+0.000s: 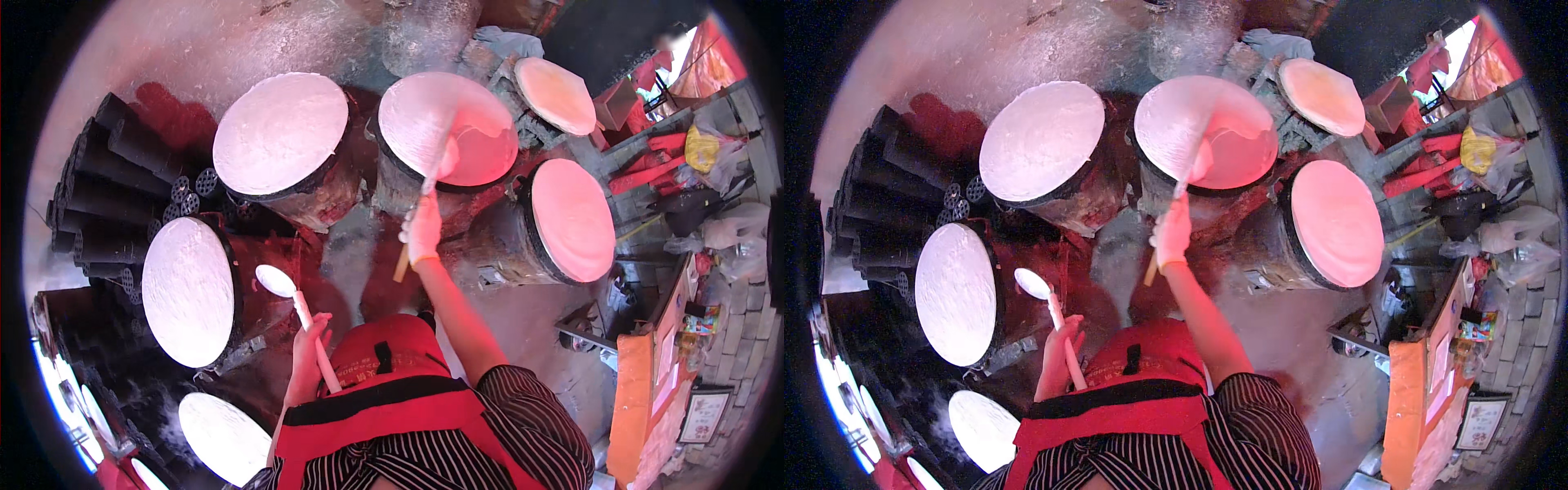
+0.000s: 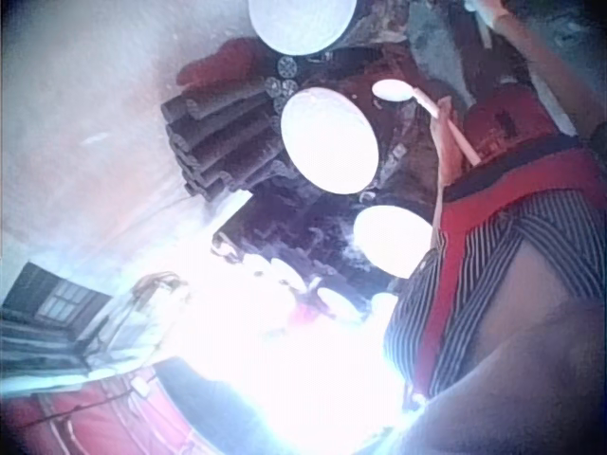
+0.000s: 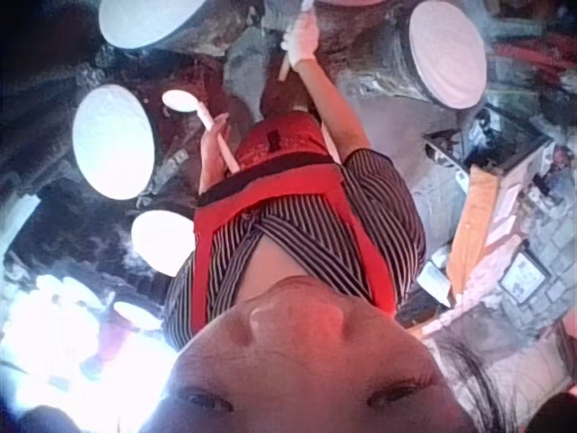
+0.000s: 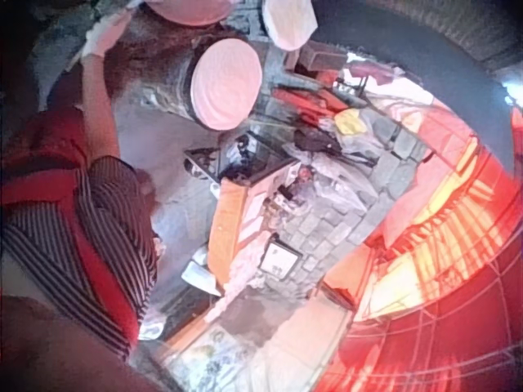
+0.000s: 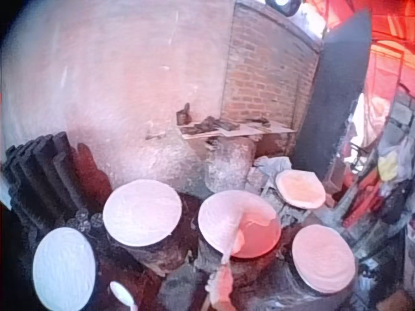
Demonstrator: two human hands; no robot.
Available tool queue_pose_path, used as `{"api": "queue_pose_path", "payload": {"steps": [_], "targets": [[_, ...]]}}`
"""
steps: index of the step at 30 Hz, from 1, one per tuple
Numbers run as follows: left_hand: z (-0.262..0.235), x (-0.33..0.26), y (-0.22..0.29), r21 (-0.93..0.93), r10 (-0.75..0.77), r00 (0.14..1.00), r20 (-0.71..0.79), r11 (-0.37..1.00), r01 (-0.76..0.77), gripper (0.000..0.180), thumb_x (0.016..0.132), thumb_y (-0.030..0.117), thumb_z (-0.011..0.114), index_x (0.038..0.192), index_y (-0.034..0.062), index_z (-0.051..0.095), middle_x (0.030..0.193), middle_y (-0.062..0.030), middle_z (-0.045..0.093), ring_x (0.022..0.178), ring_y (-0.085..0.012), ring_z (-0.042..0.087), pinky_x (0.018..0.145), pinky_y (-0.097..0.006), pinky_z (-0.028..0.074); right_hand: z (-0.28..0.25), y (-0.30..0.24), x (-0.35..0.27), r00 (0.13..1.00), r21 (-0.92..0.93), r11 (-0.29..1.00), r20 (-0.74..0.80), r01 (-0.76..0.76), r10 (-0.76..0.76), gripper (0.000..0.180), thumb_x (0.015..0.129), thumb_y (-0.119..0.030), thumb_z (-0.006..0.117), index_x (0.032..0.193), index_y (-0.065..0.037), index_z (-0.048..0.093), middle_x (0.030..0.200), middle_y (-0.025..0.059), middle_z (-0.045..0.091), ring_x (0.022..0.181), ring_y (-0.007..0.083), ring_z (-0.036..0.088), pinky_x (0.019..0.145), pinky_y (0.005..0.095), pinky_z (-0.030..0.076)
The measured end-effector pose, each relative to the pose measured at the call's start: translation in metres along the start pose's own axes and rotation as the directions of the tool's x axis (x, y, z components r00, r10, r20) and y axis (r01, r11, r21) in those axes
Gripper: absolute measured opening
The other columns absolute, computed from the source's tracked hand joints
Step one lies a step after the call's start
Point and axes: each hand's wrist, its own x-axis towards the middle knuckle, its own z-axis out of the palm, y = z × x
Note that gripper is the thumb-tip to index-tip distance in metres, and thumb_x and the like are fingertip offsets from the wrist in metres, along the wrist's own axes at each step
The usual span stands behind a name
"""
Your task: Cooking thin crepes or wrappers on multiple heated plates using a ladle and a stick.
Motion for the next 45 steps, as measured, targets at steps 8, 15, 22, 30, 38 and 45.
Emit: {"api": "queue_pose_path", "payload": {"steps": [8,15,22,30,38,45], "targets": [[0.026,-0.007,0.011,0.104,0.016,0.999,-0.028,0.995,-0.013,0.024,0.092,0.020,0.062,0.114,0.0084,0.064,0.118,0.0013,0.062,0.108,-0.0084,0.054,0.093,-0.026,0.041,0.052,0.003,0.015,0.975,0.073,0.996,0.221,-0.050,0.033,0.040,0.102,-0.035,0.046,0.141,-0.033,0.042,0.063,-0.0040,0.040,0.042,0.0078,0.036,0.036,0.0256,0.030],[0.056,-0.001,0.004,0.095,0.048,0.999,-0.003,0.994,-0.048,0.024,0.092,0.020,0.062,0.112,0.0073,0.064,0.119,0.0000,0.062,0.111,-0.0086,0.053,0.095,-0.026,0.039,-0.075,-0.020,-0.020,0.931,-0.056,0.985,0.322,-0.164,0.173,0.041,0.104,-0.039,0.042,0.145,-0.035,0.039,0.060,-0.0076,0.036,0.041,0.0050,0.031,0.036,0.0229,0.025],[0.094,0.001,-0.001,0.150,0.071,0.997,0.041,0.986,-0.077,0.026,0.091,0.021,0.063,0.112,0.0068,0.064,0.117,-0.0013,0.063,0.109,-0.0092,0.053,0.094,-0.026,0.038,-0.080,-0.052,-0.011,0.982,0.147,0.986,0.185,-0.073,0.045,0.044,0.104,-0.041,0.040,0.147,-0.035,0.034,0.064,-0.0030,0.042,0.044,0.0059,0.035,0.039,0.0226,0.027],[0.148,0.001,0.002,0.173,0.101,0.988,0.113,0.978,-0.120,0.023,0.090,0.020,0.063,0.110,0.0087,0.065,0.108,0.0012,0.064,0.095,-0.0070,0.052,0.086,-0.025,0.039,-0.174,-0.081,-0.017,0.927,-0.279,0.933,0.230,-0.229,0.296,0.045,0.102,-0.045,0.045,0.146,-0.035,0.040,0.059,-0.0048,0.040,0.039,0.0060,0.033,0.036,0.0234,0.025],[0.200,0.004,-0.003,0.197,0.128,0.985,0.118,0.969,-0.150,0.022,0.090,0.019,0.063,0.109,0.0086,0.065,0.107,0.0012,0.062,0.097,-0.0083,0.051,0.088,-0.027,0.039,-0.178,-0.098,0.001,0.891,-0.254,0.958,0.394,-0.131,0.226,0.045,0.104,-0.038,0.043,0.148,-0.032,0.038,0.065,-0.0032,0.045,0.041,0.0059,0.033,0.037,0.0223,0.027],[0.238,0.006,-0.016,0.143,0.120,0.988,0.101,0.981,-0.134,0.023,0.091,0.019,0.062,0.111,0.0086,0.065,0.111,0.0006,0.062,0.098,-0.0081,0.053,0.083,-0.027,0.044,-0.235,-0.142,0.080,0.895,-0.222,0.975,0.433,-0.009,0.107,0.043,0.104,-0.038,0.043,0.146,-0.031,0.042,0.062,-0.0029,0.043,0.041,0.0072,0.035,0.038,0.0238,0.028]]}}
